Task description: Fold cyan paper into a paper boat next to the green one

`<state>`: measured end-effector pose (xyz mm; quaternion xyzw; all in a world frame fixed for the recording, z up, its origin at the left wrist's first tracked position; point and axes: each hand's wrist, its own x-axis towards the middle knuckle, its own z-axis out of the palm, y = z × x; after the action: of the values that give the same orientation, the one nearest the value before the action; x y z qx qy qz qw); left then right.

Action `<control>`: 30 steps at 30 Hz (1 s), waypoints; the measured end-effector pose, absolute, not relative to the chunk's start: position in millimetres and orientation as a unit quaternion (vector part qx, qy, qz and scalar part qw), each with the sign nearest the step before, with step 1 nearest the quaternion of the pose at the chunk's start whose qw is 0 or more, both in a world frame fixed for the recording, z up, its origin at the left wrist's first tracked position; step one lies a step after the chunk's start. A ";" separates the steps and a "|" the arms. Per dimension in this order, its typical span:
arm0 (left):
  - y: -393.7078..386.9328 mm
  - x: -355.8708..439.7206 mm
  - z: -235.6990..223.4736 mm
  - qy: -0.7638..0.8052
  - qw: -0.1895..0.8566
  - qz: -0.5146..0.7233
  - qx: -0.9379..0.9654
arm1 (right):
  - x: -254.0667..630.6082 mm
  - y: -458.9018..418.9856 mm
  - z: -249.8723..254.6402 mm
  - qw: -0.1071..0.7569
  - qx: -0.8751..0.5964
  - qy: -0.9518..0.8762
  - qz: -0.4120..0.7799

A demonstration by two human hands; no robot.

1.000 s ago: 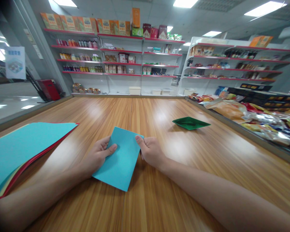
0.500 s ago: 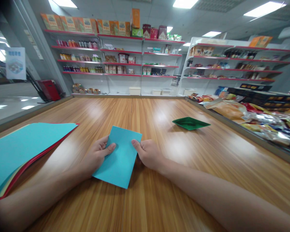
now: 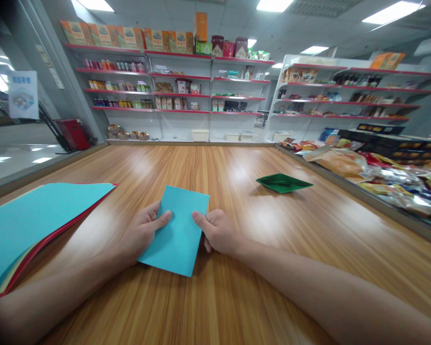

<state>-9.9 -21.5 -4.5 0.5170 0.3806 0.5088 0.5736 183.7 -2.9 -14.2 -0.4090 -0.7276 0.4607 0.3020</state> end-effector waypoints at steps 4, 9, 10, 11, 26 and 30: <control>-20.4 -10.1 -4.2 0.436 0.543 0.510 0.504 | 183.0 -2.5 -14.8 0.308 -0.380 -0.709 0.509; -18.3 -12.2 -6.7 0.441 0.535 0.517 0.503 | 184.3 -3.1 -13.8 0.278 -0.324 -0.708 0.562; -18.1 -12.7 -7.2 0.436 0.538 0.519 0.501 | 184.7 -3.2 -13.8 0.269 -0.318 -0.712 0.565; -17.9 -13.1 -7.8 0.431 0.541 0.521 0.500 | 185.0 -3.3 -13.9 0.261 -0.316 -0.716 0.565; -18.5 -13.6 -7.3 0.443 0.514 0.529 0.510 | 187.4 -9.2 -10.2 0.194 -0.292 -0.753 0.557; -19.2 -13.2 -8.1 0.463 0.476 0.527 0.530 | 187.2 -10.7 -9.4 0.191 -0.274 -0.756 0.564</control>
<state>-13.2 -19.2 -8.1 0.5302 0.4634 0.5268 0.4760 187.2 -10.7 -9.4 -0.2737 -0.7556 0.5637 0.1907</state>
